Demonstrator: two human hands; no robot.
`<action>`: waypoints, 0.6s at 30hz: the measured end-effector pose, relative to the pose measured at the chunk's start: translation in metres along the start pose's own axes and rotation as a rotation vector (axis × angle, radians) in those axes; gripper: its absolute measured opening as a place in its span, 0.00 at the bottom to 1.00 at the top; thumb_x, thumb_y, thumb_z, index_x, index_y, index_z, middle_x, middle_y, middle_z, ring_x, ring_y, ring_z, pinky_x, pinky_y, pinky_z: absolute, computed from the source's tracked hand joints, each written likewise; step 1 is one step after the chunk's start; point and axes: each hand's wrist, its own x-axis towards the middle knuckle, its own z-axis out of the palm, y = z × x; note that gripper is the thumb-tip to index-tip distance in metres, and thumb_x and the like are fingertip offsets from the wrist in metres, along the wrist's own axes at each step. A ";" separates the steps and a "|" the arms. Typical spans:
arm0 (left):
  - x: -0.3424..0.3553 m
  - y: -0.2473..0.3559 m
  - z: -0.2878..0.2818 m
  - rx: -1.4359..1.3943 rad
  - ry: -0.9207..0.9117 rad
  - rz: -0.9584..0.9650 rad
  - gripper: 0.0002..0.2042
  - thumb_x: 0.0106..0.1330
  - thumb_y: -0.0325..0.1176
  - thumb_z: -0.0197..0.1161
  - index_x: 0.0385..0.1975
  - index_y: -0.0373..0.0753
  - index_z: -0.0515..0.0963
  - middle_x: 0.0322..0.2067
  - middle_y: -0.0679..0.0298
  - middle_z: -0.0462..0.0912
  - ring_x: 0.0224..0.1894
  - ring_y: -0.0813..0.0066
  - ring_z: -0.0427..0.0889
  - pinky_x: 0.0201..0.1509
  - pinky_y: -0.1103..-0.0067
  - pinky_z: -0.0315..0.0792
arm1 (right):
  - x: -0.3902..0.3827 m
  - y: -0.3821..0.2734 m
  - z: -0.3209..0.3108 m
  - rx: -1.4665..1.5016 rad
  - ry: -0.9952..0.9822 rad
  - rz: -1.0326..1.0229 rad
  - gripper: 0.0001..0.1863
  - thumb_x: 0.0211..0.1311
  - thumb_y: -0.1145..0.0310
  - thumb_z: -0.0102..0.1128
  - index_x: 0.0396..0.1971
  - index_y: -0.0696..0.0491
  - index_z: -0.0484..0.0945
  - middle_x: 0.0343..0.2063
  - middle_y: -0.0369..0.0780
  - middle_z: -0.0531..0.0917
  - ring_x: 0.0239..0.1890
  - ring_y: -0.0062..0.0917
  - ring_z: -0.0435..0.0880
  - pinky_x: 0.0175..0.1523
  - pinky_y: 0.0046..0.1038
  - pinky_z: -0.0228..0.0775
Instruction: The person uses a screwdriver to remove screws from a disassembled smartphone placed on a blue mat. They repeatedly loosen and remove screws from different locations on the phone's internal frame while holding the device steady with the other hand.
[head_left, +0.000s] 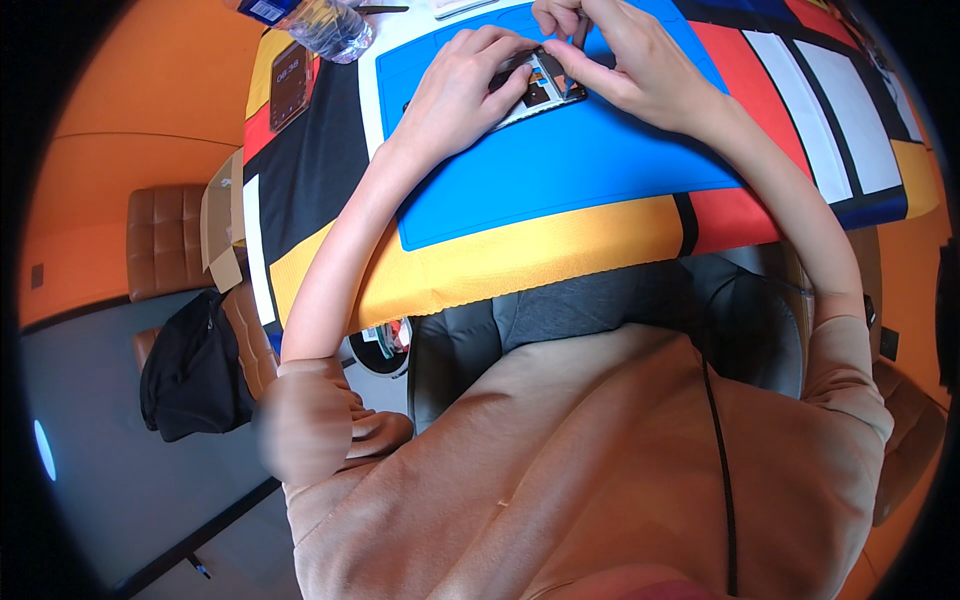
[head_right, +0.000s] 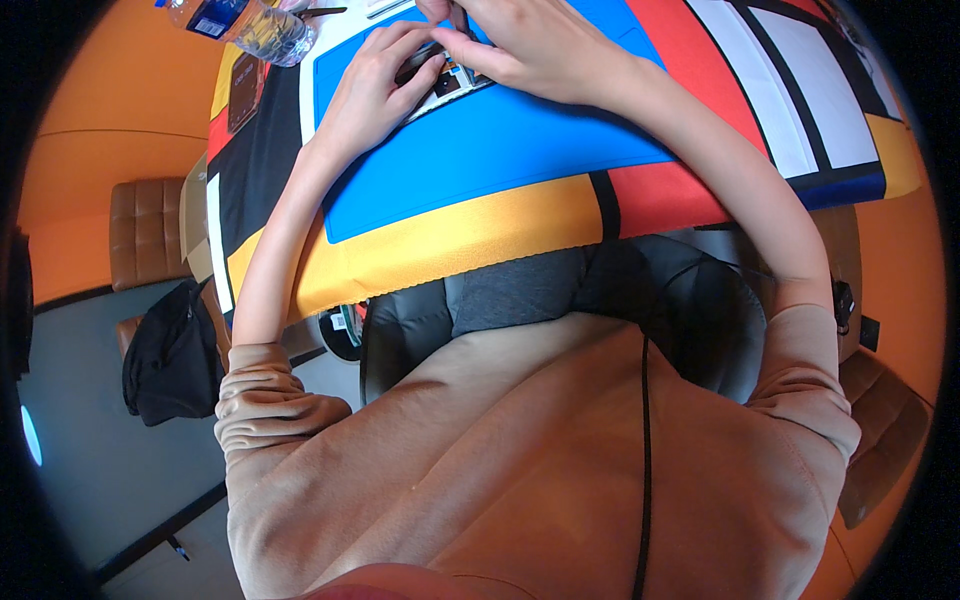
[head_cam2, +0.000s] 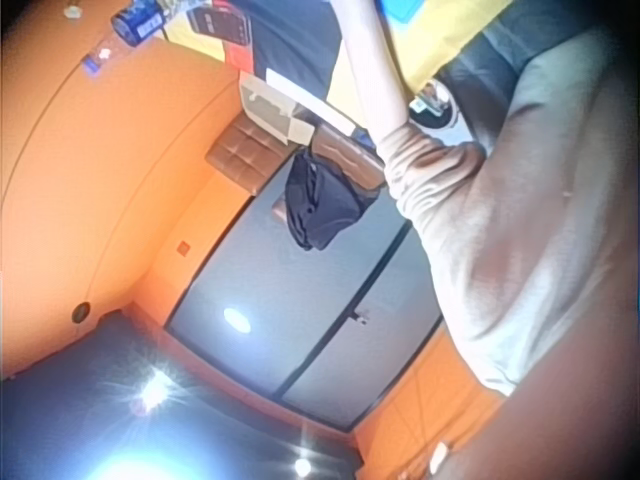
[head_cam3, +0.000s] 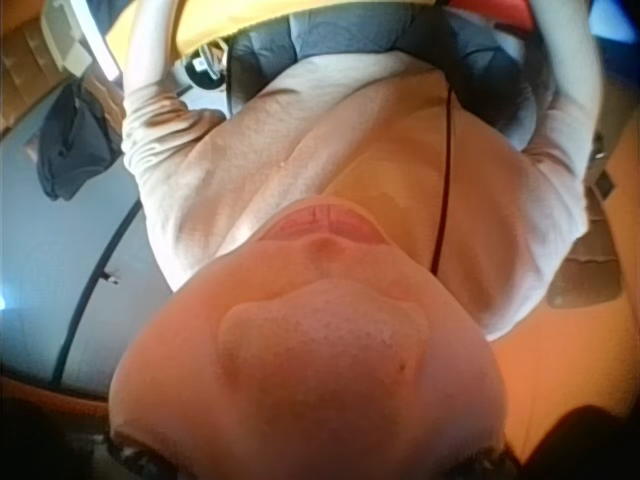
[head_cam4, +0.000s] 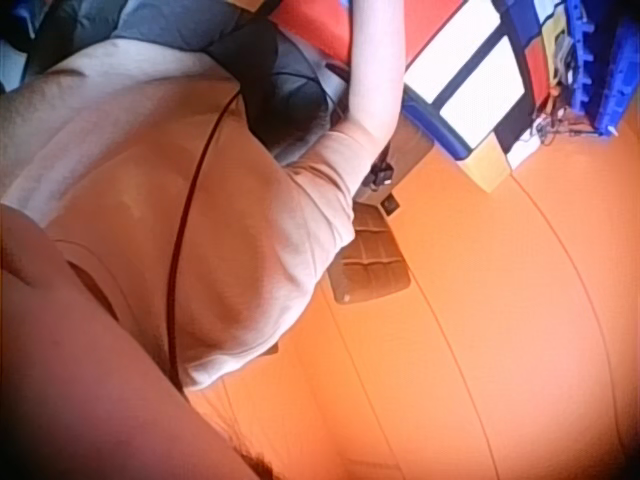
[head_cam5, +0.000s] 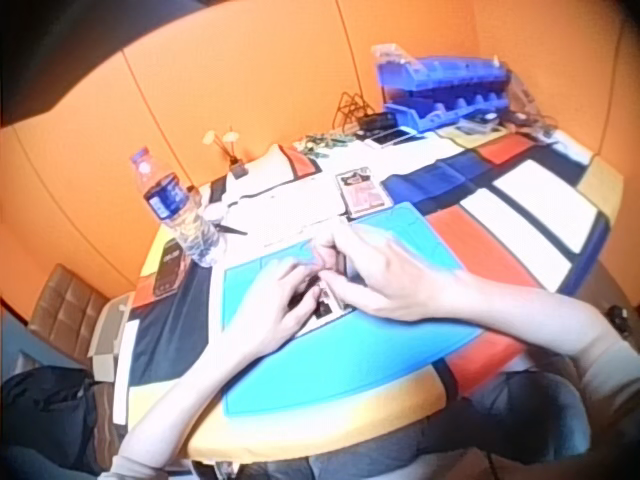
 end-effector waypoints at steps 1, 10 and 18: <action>0.000 0.000 0.000 -0.002 -0.002 0.000 0.17 0.74 0.41 0.58 0.54 0.39 0.82 0.50 0.56 0.83 0.52 0.60 0.79 0.60 0.66 0.73 | 0.001 -0.001 -0.003 -0.022 0.005 -0.051 0.10 0.66 0.77 0.59 0.44 0.56 0.69 0.31 0.42 0.75 0.30 0.34 0.77 0.38 0.30 0.71; -0.001 -0.002 0.002 0.005 -0.002 -0.008 0.17 0.74 0.42 0.58 0.53 0.39 0.83 0.50 0.56 0.82 0.52 0.61 0.79 0.59 0.67 0.73 | 0.001 -0.006 -0.002 -0.004 0.013 -0.005 0.13 0.62 0.77 0.60 0.44 0.57 0.69 0.31 0.44 0.75 0.32 0.36 0.78 0.38 0.32 0.72; -0.002 -0.003 0.004 0.018 0.030 0.022 0.17 0.74 0.42 0.59 0.52 0.38 0.83 0.49 0.55 0.82 0.51 0.60 0.80 0.59 0.67 0.74 | -0.002 -0.009 -0.002 0.006 -0.030 0.097 0.13 0.62 0.77 0.61 0.42 0.57 0.68 0.31 0.44 0.75 0.31 0.37 0.78 0.38 0.33 0.72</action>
